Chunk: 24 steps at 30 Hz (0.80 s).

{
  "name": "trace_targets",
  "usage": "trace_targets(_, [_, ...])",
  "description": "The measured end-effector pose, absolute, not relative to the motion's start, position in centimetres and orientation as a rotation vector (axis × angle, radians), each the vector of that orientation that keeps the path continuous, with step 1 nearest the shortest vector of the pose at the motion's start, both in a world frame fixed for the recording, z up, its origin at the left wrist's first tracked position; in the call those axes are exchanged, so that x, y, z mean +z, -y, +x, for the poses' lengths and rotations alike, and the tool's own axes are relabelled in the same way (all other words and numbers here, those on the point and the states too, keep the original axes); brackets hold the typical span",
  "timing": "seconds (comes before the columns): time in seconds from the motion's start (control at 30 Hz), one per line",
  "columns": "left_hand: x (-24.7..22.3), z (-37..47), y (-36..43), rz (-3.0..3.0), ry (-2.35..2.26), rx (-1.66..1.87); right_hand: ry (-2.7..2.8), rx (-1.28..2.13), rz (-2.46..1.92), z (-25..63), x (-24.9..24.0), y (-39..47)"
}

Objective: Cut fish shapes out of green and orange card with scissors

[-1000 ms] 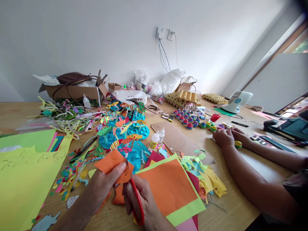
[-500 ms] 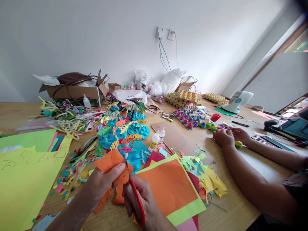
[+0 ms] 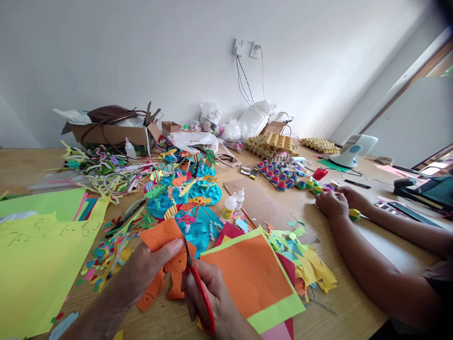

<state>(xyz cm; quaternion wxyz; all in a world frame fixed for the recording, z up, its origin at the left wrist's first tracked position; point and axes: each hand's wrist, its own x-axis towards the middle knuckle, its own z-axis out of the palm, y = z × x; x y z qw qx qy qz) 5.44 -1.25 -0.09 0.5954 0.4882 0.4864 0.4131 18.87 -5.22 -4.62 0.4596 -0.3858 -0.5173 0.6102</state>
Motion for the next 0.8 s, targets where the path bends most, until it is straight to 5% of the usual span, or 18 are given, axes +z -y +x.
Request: trace_targets(0.8, [0.67, 4.74, 1.02, 1.160, -1.108, 0.833, 1.408, 1.419, -0.991, 19.31, -4.46, 5.43])
